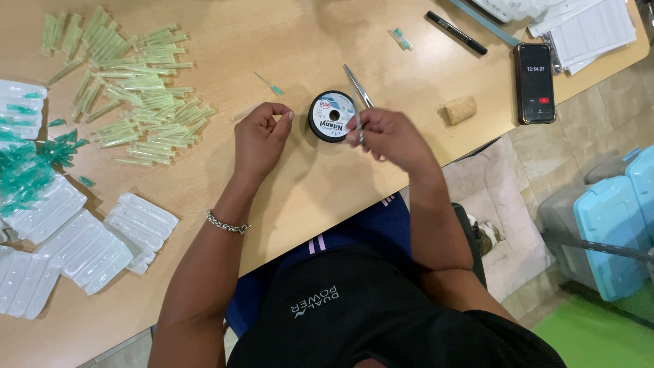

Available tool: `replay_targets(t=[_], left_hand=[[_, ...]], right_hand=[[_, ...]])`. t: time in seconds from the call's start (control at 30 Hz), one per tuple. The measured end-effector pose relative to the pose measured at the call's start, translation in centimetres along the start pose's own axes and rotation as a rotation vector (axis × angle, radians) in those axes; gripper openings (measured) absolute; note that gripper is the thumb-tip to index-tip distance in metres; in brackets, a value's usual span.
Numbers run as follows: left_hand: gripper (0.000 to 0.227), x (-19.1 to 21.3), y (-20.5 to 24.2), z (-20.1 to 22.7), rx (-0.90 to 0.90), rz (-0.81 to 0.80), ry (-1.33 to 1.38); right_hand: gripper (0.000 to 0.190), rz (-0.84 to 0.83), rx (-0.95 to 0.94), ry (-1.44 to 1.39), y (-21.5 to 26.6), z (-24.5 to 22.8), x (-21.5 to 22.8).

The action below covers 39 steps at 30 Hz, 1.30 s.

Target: The person assembles small medical supplies at a table. They use scissors to cut a thin wire and insert it into a small plastic tube, then handle a spool of wire and other items on the table.

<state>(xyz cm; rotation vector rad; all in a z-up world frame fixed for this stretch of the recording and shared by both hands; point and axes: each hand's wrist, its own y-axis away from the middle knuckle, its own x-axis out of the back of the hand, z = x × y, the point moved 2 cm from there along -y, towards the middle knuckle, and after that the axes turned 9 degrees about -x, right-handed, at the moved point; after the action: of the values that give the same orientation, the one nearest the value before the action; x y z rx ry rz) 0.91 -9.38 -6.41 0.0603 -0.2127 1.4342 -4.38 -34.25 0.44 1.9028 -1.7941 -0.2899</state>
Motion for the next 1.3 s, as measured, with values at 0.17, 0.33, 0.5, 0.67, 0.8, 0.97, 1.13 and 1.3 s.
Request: replay_targets(t=[0.17, 0.33, 0.5, 0.67, 0.8, 0.97, 1.13, 1.3], left_hand=[[0.004, -0.1, 0.0, 0.3, 0.018, -0.004, -0.008], [0.003, -0.1, 0.0, -0.1, 0.031, -0.017, -0.031], [0.003, -0.1, 0.0, 0.2, 0.045, -0.015, -0.04], [0.003, -0.2, 0.0, 0.4, 0.03, -0.019, -0.028], [0.002, -0.2, 0.0, 0.3, 0.028, -0.005, 0.009], [0.012, 0.0, 0.3, 1.5, -0.009, -0.061, -0.061], [0.01, 0.2, 0.3, 2.5, 0.115, -0.06, 0.081], [0.003, 0.7, 0.3, 1.9, 0.103, -0.003, 0.367]], right_hand=[[0.031, 0.522, -0.114, 0.559, -1.8, 1.5, 6.1], [0.023, 0.651, -0.105, 0.766, -3.7, 3.6, 8.3], [0.035, 0.552, 0.186, 0.807, -1.5, -1.1, 4.7], [0.093, 0.263, 0.584, 0.947, -0.9, -2.9, -2.0], [0.08, 0.246, 0.609, 0.937, -4.5, -1.2, -3.0], [0.07, 0.414, 0.562, 0.945, -9.2, -4.3, 1.1], [0.068, 0.611, 0.543, 0.934, -14.7, -4.5, 3.9], [0.068, 0.68, 0.414, 0.906, -15.0, -3.7, 2.2]])
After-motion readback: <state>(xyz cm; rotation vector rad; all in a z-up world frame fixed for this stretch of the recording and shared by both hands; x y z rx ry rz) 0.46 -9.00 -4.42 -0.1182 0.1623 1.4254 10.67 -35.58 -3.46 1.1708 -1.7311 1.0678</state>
